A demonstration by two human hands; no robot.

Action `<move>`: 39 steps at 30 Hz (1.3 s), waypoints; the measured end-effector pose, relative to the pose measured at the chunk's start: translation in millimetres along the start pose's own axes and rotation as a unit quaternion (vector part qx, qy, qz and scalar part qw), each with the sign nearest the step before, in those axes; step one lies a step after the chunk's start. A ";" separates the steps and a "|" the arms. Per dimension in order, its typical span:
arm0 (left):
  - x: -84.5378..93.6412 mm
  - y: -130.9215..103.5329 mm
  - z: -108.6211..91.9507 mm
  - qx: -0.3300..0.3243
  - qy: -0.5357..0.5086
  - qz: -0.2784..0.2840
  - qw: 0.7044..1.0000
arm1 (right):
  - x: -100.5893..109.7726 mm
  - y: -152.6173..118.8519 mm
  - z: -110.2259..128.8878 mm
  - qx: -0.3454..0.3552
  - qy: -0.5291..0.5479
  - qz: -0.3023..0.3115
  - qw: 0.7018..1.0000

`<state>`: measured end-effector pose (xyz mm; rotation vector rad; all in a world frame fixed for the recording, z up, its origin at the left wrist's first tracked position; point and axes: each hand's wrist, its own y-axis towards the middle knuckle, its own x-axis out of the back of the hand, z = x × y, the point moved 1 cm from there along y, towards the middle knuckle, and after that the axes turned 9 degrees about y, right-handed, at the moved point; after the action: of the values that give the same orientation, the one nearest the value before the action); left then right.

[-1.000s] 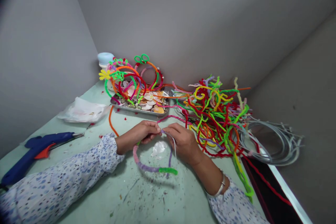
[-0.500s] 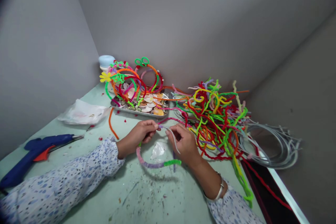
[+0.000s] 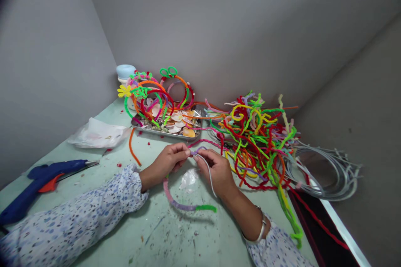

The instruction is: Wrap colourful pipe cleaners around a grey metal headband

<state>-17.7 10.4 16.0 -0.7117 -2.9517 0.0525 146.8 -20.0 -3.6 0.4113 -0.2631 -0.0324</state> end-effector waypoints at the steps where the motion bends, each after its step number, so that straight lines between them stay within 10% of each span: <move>1: -0.2 -0.1 -0.4 0.001 0.009 -0.001 1.000 | -0.4 0.2 0.7 0.004 0.003 -0.005 1.000; 39: 3.4 3.7 4.0 0.076 0.033 0.117 0.990 | 12.6 -2.7 4.8 0.188 -0.118 0.084 0.971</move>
<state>-19.4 15.2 12.1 -1.0091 -2.7510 0.2646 157.7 -25.3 2.7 0.7617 -0.5433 0.1383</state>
